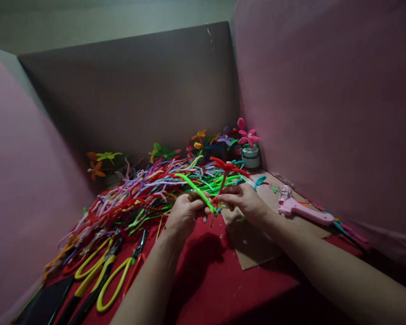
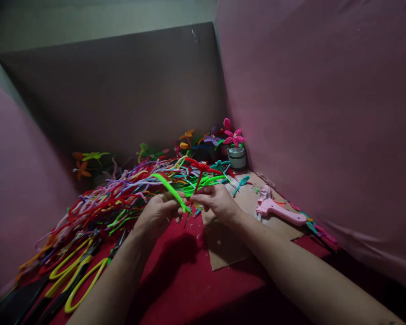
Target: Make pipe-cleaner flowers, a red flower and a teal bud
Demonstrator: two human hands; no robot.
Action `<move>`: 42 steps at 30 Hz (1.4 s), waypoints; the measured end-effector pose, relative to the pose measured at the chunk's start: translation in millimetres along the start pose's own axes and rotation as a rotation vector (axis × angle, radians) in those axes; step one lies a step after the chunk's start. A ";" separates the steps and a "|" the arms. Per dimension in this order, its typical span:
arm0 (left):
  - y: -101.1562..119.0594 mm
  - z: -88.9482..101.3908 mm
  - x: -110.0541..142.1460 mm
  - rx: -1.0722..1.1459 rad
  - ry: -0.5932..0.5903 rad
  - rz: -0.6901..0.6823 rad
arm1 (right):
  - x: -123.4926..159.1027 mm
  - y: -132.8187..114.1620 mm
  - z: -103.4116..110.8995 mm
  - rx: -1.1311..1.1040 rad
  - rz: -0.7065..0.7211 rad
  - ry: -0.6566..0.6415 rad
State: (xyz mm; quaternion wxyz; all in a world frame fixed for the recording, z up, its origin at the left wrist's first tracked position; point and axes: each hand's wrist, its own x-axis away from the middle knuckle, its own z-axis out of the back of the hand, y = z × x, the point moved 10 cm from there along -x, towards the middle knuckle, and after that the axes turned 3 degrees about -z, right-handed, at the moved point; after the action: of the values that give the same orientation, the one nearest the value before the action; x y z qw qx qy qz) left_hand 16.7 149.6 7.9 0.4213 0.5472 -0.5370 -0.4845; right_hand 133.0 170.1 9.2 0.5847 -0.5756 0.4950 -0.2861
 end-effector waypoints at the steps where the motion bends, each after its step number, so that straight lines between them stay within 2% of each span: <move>1: 0.0 -1.4 1.0 -0.017 0.021 -0.012 | 1.5 2.0 -1.4 0.015 0.004 0.019; 6: -3.5 -4.1 5.9 -0.155 0.150 -0.096 | 13.5 6.1 -1.4 0.125 0.102 0.217; 9: -5.3 -14.0 7.1 -0.144 0.075 -0.127 | 14.8 9.4 2.8 0.149 0.088 0.273; 11: -5.3 -18.1 7.2 -0.081 0.030 -0.132 | 12.1 14.5 6.0 0.064 0.021 0.266; 13: -4.3 -15.7 6.5 -0.047 0.042 -0.136 | 9.7 16.6 6.5 -0.029 -0.025 0.240; 16: -1.6 -7.6 4.8 -0.067 0.095 -0.151 | 8.0 15.8 4.4 -0.150 -0.040 0.200; 20: 5.9 -5.2 4.0 -0.138 0.083 -0.197 | 7.5 18.2 1.8 -0.263 -0.064 0.159; 26: 9.2 -7.4 4.5 -0.171 0.060 -0.214 | 7.4 26.6 2.7 -0.298 -0.157 0.143; 32: -0.9 -6.3 1.4 -0.116 0.052 -0.182 | 7.9 26.0 1.7 -0.321 -0.123 0.137; 38: -17.8 -3.9 1.1 -0.020 0.079 -0.092 | 8.4 32.1 3.2 -0.394 -0.121 0.184; 40: -17.9 -4.0 2.1 -0.052 0.094 -0.105 | 8.3 32.8 3.6 -0.425 -0.120 0.199; 42: -14.2 -2.8 4.2 -0.173 0.125 -0.154 | 8.5 33.6 3.5 -0.453 -0.127 0.213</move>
State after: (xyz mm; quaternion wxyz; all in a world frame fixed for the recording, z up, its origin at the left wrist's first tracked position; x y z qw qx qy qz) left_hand 21.8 146.2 -5.9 0.4611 0.5774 -0.4222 -0.5250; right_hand 131.2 169.6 -25.6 0.3662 -0.6883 0.5682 -0.2632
